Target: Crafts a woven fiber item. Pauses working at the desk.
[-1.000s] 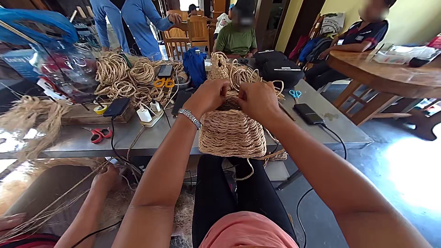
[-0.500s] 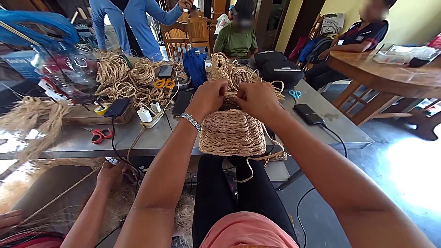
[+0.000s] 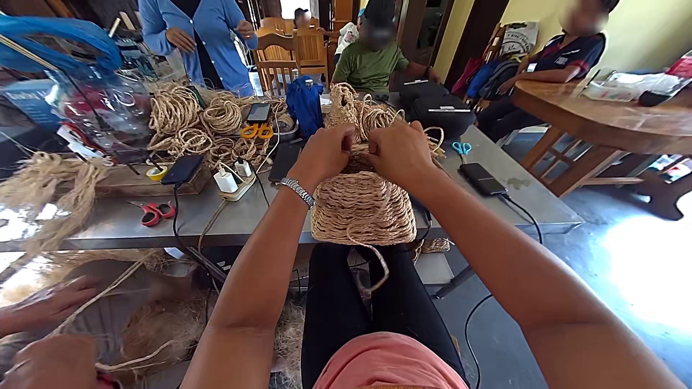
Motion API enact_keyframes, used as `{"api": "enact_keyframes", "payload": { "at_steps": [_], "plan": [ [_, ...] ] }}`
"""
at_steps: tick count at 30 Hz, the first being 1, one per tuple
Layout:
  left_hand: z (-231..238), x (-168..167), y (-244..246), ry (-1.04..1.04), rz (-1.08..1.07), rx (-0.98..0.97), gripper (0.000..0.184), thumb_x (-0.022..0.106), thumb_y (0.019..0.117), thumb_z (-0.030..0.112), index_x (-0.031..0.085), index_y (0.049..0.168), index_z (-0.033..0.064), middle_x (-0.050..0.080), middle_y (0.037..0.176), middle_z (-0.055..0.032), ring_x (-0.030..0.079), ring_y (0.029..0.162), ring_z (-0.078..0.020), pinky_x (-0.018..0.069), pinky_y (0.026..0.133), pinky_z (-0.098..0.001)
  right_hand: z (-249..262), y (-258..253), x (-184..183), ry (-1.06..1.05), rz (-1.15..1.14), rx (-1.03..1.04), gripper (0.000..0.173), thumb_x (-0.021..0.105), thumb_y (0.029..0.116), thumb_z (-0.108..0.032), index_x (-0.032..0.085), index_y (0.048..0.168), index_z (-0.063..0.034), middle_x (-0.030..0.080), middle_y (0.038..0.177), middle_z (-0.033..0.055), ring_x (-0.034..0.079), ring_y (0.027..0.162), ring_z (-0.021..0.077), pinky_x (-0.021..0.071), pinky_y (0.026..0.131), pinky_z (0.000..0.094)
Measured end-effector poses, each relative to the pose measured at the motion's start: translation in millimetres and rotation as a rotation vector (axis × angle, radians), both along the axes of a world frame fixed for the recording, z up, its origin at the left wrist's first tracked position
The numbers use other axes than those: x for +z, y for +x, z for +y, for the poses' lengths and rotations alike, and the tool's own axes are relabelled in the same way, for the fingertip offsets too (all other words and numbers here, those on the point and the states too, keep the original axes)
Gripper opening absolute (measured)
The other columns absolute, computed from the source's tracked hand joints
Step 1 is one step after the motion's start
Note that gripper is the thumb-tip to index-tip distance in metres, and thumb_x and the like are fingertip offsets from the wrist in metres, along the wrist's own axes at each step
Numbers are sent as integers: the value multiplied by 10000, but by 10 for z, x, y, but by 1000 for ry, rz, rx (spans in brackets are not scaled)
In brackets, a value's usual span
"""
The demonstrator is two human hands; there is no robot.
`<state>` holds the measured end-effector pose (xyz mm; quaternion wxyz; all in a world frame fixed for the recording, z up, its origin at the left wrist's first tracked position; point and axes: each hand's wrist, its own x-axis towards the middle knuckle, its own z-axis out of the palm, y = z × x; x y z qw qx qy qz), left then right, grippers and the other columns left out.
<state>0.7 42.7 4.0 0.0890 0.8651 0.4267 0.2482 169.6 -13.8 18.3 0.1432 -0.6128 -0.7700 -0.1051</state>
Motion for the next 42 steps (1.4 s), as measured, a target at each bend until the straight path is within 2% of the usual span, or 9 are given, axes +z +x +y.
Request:
{"api": "enact_keyframes", "payload": {
  "at_steps": [9,13,16,19,24,30,35,38,42],
  "plan": [
    [-2,7,45,9,44,151,177,617,949,55,656,1121,55,713,1087,-149,682,1060,-364,521,891,-619,299,116,-50,42,61,128,245,694,970,-290,721,1027,-54,718,1021,164,632,1095,382,418,959,615],
    [22,10,48,4,45,168,159,624,943,55,649,1100,57,706,1074,-156,672,1051,-379,514,869,-630,457,76,-39,-79,248,123,400,754,926,-225,625,1240,-13,619,1238,235,589,1189,444,468,956,671],
    [89,-21,15,27,23,147,180,639,929,54,659,1107,48,699,1049,-177,673,1022,-395,514,854,-649,509,-48,-12,-232,252,108,415,636,988,-142,572,1380,-22,661,1252,255,636,1186,441,499,983,651],
    [198,8,-44,30,40,129,180,657,918,41,653,1096,18,687,1042,-215,666,1007,-435,506,846,-693,582,-172,12,-250,155,99,329,595,1009,-168,670,1296,-23,662,1270,239,614,1230,421,486,1011,640],
    [346,64,-54,8,83,215,173,670,926,73,646,1084,4,680,1038,-255,656,1019,-478,483,842,-719,624,-392,107,-324,195,42,245,607,971,-132,675,1114,54,660,1200,257,636,1166,413,516,913,636],
    [388,274,-127,-198,148,194,207,586,979,67,613,1165,-17,641,1176,-265,608,1140,-441,450,946,-672,679,-498,110,-418,246,32,378,515,1040,-272,625,1214,45,628,1286,235,618,1204,396,497,904,652],
    [389,430,181,-55,-174,272,332,392,1069,147,603,1307,50,657,1264,-204,620,1203,-388,458,995,-644,689,-547,53,-336,284,-44,389,515,1022,-378,691,1180,-69,694,1195,183,660,1131,384,502,824,670],
    [540,166,261,-159,-185,164,472,294,1125,310,662,1285,62,626,1350,-204,545,1322,-380,366,1091,-657,584,-495,60,-336,248,-44,503,605,993,-411,632,1285,-3,661,1255,234,635,1170,423,492,863,690],
    [569,62,267,-282,-283,144,518,290,1116,435,694,1231,132,629,1348,-137,547,1312,-297,384,1076,-612,577,-470,44,-331,265,-94,529,615,972,-436,651,1181,49,671,1195,253,649,1130,425,500,823,671]
  ]
}}
